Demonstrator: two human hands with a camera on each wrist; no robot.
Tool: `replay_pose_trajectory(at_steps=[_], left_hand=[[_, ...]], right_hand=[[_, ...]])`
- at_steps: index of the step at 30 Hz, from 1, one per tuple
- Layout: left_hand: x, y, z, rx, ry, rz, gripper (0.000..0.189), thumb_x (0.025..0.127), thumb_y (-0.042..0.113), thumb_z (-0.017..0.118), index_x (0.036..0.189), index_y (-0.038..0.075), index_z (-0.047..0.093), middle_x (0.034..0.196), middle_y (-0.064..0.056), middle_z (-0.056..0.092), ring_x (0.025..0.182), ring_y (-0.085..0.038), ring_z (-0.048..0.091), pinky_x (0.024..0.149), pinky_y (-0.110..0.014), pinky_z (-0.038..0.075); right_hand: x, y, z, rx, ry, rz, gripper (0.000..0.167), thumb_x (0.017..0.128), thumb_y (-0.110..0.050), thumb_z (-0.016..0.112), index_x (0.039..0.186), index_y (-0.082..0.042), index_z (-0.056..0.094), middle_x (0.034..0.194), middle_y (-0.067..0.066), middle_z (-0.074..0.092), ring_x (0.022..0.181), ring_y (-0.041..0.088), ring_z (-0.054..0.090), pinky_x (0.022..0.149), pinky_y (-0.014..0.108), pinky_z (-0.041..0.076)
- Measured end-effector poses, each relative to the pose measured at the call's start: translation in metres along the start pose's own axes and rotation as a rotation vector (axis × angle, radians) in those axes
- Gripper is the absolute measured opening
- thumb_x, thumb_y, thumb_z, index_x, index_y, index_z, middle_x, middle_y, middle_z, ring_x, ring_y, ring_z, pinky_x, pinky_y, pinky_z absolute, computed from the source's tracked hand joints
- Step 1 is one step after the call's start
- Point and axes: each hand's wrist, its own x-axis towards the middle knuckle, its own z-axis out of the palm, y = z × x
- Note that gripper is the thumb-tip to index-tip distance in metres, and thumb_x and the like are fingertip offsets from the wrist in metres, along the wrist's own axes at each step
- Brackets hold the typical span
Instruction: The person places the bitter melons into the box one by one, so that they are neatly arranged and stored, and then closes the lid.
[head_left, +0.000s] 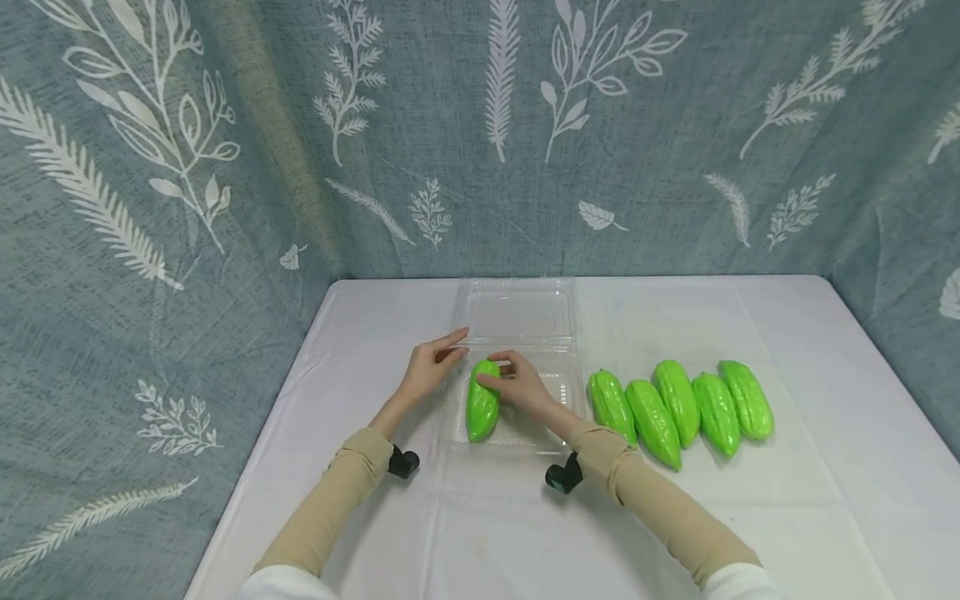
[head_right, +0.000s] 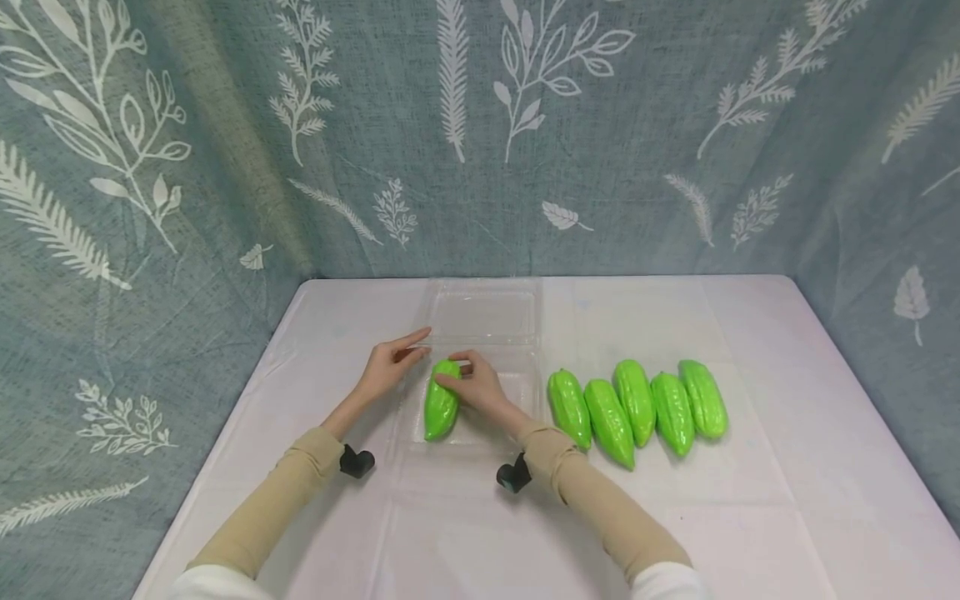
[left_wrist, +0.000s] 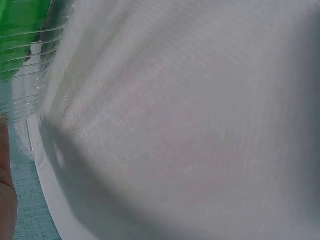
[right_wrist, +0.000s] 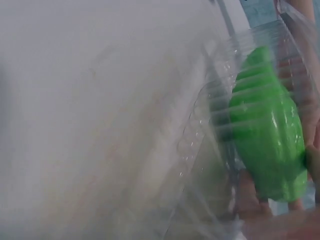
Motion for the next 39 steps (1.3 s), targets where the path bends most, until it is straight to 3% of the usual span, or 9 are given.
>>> replay_pose_trajectory(at_steps=[2, 5, 8, 21, 32, 39], left_hand=[[0.000, -0.001, 0.000, -0.004, 0.002, 0.005, 0.037, 0.094, 0.001, 0.055, 0.131, -0.005, 0.052, 0.137, -0.020, 0.051, 0.114, -0.037, 0.060, 0.098, -0.046, 0.051], [-0.003, 0.015, -0.003, -0.010, -0.009, 0.014, 0.037, 0.093, -0.002, 0.054, 0.130, -0.008, 0.052, 0.136, -0.024, 0.050, 0.113, -0.041, 0.059, 0.097, -0.048, 0.051], [-0.004, 0.020, -0.004, 0.002, -0.015, 0.015, 0.037, 0.094, -0.002, 0.054, 0.130, -0.007, 0.052, 0.136, -0.024, 0.050, 0.112, -0.040, 0.060, 0.096, -0.046, 0.051], [-0.004, 0.016, -0.002, -0.017, -0.012, 0.008, 0.037, 0.094, -0.003, 0.053, 0.130, -0.009, 0.051, 0.136, -0.024, 0.050, 0.113, -0.041, 0.059, 0.098, -0.046, 0.051], [-0.004, 0.015, -0.002, -0.023, -0.011, 0.016, 0.036, 0.094, -0.003, 0.052, 0.130, -0.009, 0.051, 0.137, -0.024, 0.049, 0.112, -0.041, 0.060, 0.096, -0.046, 0.051], [-0.004, 0.015, -0.002, -0.027, -0.015, 0.019, 0.036, 0.094, -0.004, 0.052, 0.130, -0.011, 0.050, 0.137, -0.025, 0.049, 0.112, -0.042, 0.059, 0.096, -0.047, 0.051]], right_hand=[[0.001, 0.000, 0.002, 0.001, 0.008, 0.000, 0.049, 0.088, -0.027, 0.069, 0.129, -0.006, 0.051, 0.121, 0.021, 0.055, 0.101, 0.026, 0.058, 0.075, 0.029, 0.059], [0.003, 0.000, 0.007, -0.025, 0.027, -0.013, 0.049, 0.087, -0.028, 0.069, 0.128, -0.006, 0.052, 0.122, 0.022, 0.055, 0.105, 0.029, 0.057, 0.078, 0.032, 0.059], [0.003, -0.001, 0.012, -0.074, 0.045, -0.039, 0.049, 0.087, -0.029, 0.069, 0.128, -0.006, 0.052, 0.124, 0.022, 0.055, 0.110, 0.033, 0.056, 0.084, 0.038, 0.057], [0.004, -0.003, 0.029, -0.139, 0.095, -0.151, 0.045, 0.087, -0.023, 0.069, 0.123, -0.002, 0.055, 0.113, 0.021, 0.061, 0.098, 0.031, 0.061, 0.080, 0.035, 0.057], [0.001, -0.003, 0.028, -0.230, 0.093, -0.209, 0.047, 0.089, -0.029, 0.066, 0.126, -0.003, 0.056, 0.114, 0.020, 0.064, 0.099, 0.032, 0.063, 0.084, 0.040, 0.057], [0.000, -0.001, 0.027, -0.232, 0.083, -0.211, 0.047, 0.090, -0.030, 0.065, 0.128, -0.003, 0.055, 0.117, 0.019, 0.064, 0.101, 0.031, 0.063, 0.087, 0.040, 0.056]])
